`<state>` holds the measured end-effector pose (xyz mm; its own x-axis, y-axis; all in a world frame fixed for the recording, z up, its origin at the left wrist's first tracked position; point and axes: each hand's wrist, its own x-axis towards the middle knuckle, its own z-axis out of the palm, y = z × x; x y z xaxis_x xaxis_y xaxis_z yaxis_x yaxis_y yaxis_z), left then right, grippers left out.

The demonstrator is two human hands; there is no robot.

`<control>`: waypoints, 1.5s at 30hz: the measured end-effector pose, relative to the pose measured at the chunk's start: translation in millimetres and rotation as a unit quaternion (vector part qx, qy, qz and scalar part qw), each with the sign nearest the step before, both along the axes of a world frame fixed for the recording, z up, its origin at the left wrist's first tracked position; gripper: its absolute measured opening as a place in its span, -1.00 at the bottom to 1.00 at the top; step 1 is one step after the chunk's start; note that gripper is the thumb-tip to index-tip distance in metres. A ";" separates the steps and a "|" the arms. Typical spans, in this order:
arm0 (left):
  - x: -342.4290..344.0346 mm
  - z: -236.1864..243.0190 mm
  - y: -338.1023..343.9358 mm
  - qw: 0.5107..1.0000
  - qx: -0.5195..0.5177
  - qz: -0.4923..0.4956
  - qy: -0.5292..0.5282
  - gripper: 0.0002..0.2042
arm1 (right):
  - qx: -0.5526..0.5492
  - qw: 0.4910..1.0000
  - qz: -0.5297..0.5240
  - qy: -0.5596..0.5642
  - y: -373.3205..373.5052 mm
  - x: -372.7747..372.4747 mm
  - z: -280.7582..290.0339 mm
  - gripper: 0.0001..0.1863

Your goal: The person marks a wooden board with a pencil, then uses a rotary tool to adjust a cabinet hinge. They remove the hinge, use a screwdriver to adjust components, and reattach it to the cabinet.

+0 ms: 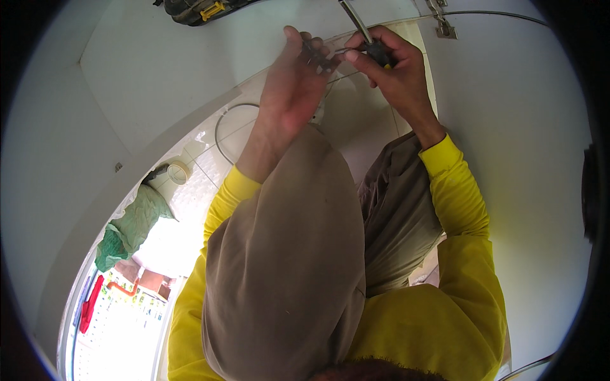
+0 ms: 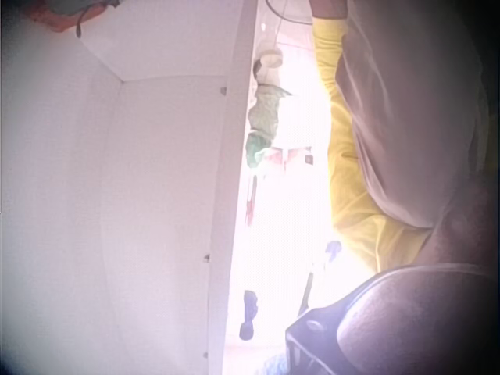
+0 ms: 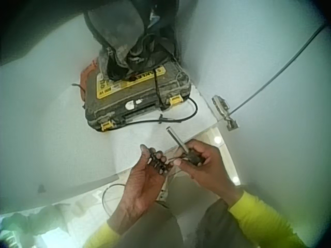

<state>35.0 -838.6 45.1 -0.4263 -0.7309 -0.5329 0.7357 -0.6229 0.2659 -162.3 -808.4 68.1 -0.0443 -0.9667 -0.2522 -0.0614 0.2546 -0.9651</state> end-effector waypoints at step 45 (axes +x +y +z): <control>-6.8 -2.5 1.0 0.998 -0.028 -0.008 -0.048 -0.66 | -0.015 0.998 0.031 0.049 3.6 9.8 -5.6 -0.80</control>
<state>28.2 -837.7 42.7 -0.3861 -0.7544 -0.5309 0.6955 -0.6161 0.3698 -152.5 -804.8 62.5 -0.0068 -0.9752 -0.2212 -0.1705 0.2191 -0.9607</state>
